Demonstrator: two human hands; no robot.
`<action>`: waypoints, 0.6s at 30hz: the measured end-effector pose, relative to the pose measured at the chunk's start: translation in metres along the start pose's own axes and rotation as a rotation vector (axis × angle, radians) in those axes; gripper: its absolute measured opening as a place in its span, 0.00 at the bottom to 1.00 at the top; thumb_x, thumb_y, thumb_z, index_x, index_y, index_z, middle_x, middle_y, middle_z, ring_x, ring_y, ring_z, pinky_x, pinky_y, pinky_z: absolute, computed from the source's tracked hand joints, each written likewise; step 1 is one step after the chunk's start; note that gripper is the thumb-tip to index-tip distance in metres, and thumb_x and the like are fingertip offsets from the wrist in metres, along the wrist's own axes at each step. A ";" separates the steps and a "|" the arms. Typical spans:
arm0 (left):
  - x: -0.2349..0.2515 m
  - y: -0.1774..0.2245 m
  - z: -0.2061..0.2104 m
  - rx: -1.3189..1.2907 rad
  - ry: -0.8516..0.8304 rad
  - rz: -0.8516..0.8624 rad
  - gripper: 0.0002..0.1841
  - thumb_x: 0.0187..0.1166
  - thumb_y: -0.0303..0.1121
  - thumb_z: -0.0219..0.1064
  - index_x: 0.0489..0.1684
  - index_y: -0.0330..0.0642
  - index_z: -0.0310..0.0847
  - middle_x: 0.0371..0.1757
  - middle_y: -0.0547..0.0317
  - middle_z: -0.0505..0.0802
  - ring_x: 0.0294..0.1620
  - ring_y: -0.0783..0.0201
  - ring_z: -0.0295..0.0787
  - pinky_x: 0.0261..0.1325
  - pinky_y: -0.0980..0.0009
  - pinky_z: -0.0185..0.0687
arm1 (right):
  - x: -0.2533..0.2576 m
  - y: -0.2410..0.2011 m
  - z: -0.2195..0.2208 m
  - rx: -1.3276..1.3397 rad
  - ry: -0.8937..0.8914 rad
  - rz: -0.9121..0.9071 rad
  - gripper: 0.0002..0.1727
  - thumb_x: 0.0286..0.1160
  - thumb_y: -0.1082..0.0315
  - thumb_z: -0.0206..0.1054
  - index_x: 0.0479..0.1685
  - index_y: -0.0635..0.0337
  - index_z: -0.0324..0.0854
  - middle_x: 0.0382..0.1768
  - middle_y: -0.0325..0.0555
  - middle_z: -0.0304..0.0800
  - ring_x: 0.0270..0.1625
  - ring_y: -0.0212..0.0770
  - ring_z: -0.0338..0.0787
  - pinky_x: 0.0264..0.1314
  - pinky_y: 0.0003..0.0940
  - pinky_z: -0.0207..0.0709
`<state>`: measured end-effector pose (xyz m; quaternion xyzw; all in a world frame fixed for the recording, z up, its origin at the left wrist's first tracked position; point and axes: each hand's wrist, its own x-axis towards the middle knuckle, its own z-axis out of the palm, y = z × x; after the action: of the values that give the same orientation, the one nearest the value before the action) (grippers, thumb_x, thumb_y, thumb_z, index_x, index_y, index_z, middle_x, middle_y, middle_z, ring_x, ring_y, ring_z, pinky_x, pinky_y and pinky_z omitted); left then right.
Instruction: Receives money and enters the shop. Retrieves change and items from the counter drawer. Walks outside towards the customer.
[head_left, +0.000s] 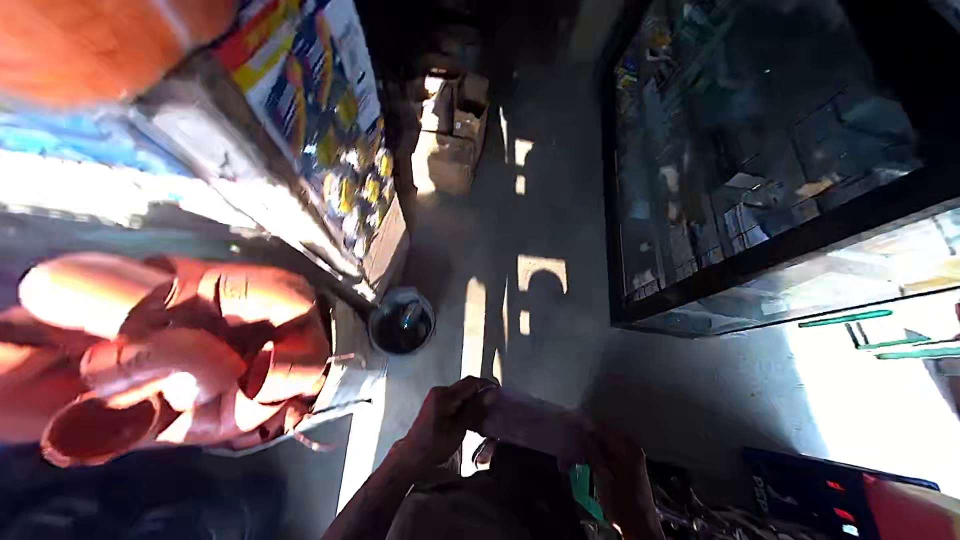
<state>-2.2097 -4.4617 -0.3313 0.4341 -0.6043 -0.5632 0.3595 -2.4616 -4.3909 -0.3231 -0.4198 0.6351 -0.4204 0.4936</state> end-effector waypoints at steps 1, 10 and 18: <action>0.047 -0.004 0.004 0.038 -0.026 0.025 0.13 0.87 0.31 0.61 0.51 0.31 0.89 0.39 0.57 0.96 0.38 0.76 0.91 0.49 0.75 0.88 | 0.033 -0.001 -0.010 0.034 0.056 0.005 0.09 0.80 0.74 0.60 0.43 0.66 0.87 0.28 0.34 0.95 0.28 0.31 0.95 0.35 0.32 0.93; 0.420 0.002 0.006 0.135 -0.011 -0.013 0.13 0.86 0.31 0.62 0.50 0.28 0.87 0.34 0.52 0.94 0.30 0.71 0.91 0.41 0.73 0.89 | 0.408 -0.066 -0.114 -0.017 0.050 -0.098 0.11 0.75 0.77 0.61 0.48 0.75 0.86 0.33 0.43 0.95 0.30 0.34 0.95 0.38 0.35 0.93; 0.658 0.006 -0.068 0.058 0.359 -0.109 0.10 0.79 0.27 0.68 0.48 0.27 0.87 0.39 0.54 0.95 0.37 0.70 0.93 0.47 0.69 0.92 | 0.755 -0.193 -0.098 -0.206 -0.349 -0.136 0.11 0.76 0.78 0.62 0.48 0.77 0.87 0.33 0.47 0.94 0.32 0.30 0.92 0.42 0.31 0.90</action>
<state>-2.3880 -5.0985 -0.3540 0.5699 -0.5220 -0.4778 0.4177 -2.6553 -5.1519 -0.3310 -0.5764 0.5497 -0.3065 0.5213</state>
